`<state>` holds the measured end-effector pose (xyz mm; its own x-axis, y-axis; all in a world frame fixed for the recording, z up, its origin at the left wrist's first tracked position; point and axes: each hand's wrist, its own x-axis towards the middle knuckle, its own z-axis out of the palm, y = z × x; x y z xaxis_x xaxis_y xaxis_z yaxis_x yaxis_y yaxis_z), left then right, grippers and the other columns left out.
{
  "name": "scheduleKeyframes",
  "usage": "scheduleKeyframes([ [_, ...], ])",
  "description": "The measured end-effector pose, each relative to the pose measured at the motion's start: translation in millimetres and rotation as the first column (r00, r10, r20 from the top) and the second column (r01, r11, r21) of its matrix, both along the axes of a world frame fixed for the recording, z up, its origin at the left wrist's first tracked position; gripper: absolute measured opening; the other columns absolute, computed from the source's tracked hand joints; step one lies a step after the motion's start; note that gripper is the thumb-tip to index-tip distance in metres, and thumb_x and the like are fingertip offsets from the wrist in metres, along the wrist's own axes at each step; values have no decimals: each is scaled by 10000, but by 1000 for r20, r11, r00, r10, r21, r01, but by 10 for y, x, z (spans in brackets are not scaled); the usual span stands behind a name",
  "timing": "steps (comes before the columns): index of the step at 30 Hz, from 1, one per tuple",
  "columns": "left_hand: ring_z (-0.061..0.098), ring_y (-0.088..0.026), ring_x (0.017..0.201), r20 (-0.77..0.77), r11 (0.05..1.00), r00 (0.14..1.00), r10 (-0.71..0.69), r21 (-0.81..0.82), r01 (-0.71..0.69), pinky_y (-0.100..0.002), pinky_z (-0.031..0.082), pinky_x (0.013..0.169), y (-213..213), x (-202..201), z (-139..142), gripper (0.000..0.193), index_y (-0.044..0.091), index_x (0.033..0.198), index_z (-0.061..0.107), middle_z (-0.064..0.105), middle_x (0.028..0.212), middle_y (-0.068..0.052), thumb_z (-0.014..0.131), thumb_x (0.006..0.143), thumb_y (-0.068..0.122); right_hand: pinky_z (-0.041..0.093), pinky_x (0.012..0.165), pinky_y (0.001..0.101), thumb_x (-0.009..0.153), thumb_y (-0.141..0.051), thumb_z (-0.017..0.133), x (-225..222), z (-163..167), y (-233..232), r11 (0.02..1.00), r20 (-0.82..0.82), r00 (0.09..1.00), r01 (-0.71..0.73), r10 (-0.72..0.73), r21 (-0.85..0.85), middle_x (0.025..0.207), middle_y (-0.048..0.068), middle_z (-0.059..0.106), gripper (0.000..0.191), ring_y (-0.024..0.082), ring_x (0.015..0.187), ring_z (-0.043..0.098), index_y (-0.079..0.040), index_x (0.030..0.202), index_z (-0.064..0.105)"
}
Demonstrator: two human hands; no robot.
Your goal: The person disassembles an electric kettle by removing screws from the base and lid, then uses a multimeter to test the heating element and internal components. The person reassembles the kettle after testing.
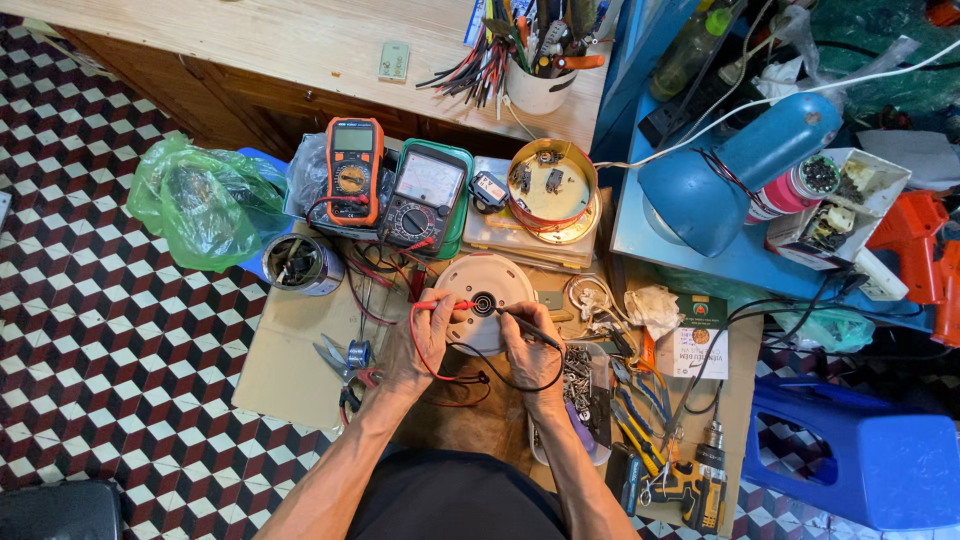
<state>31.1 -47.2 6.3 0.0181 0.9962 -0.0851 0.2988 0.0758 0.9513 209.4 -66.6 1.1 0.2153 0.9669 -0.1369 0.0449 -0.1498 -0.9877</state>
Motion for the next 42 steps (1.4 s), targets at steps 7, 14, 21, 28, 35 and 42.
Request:
scheduleKeyframes([
  [7, 776, -201, 826, 12, 998, 999, 30, 48, -30, -341, 584, 700, -2, 76, 106, 312, 63, 1094, 629, 780, 924, -92, 450, 1078, 318, 440, 529, 218, 957, -114, 686, -1, -18, 40, 999, 7, 1000, 28, -28, -19, 777, 6, 640, 122, 53, 619, 535, -28, 1040, 662],
  [14, 764, -250, 781, -128, 992, 992, 20, 124, -4, -355, 571, 660, 62, -44, 188, 285, 52, 1117, 618, 762, 873, -126, 471, 1065, 291, 448, 491, 205, 940, -115, 694, -75, 35, 143, 1000, -9, 1000, 22, -22, 22, 761, 4, 658, 123, 33, 596, 557, -29, 1022, 660],
  [21, 766, -256, 756, -62, 987, 998, 9, 163, 1, -354, 584, 666, 30, -19, 140, 266, 47, 1098, 630, 756, 849, -129, 483, 1077, 268, 419, 469, 224, 927, -111, 688, -81, 44, 113, 996, -24, 998, 48, -50, -72, 729, 22, 645, 121, 60, 563, 535, -33, 1016, 661],
  [28, 763, -258, 803, -145, 974, 989, 17, 225, 16, -351, 586, 675, 2, -14, 192, 238, 51, 1135, 594, 758, 886, -131, 491, 1074, 257, 451, 486, 221, 934, -118, 669, -74, 140, 126, 996, 1, 999, 33, -33, -80, 750, 22, 672, 126, 58, 579, 557, -39, 1031, 669],
  [35, 766, -241, 777, -116, 991, 992, 42, 131, -27, -347, 583, 666, -47, 29, 113, 219, 70, 1103, 636, 759, 879, -110, 512, 1044, 240, 510, 620, 235, 949, -111, 672, -63, 27, 67, 998, 90, 994, 54, -57, 35, 805, 33, 687, 122, 75, 705, 608, -13, 1021, 665],
  [42, 752, -242, 797, -180, 962, 983, 38, 272, 13, -341, 559, 668, -92, 81, 104, 154, 61, 1081, 637, 747, 892, -100, 599, 1023, 198, 531, 690, 246, 950, -119, 680, -15, -39, 14, 998, 92, 995, 45, -48, 32, 850, 44, 703, 138, 87, 765, 630, -10, 1032, 660],
])
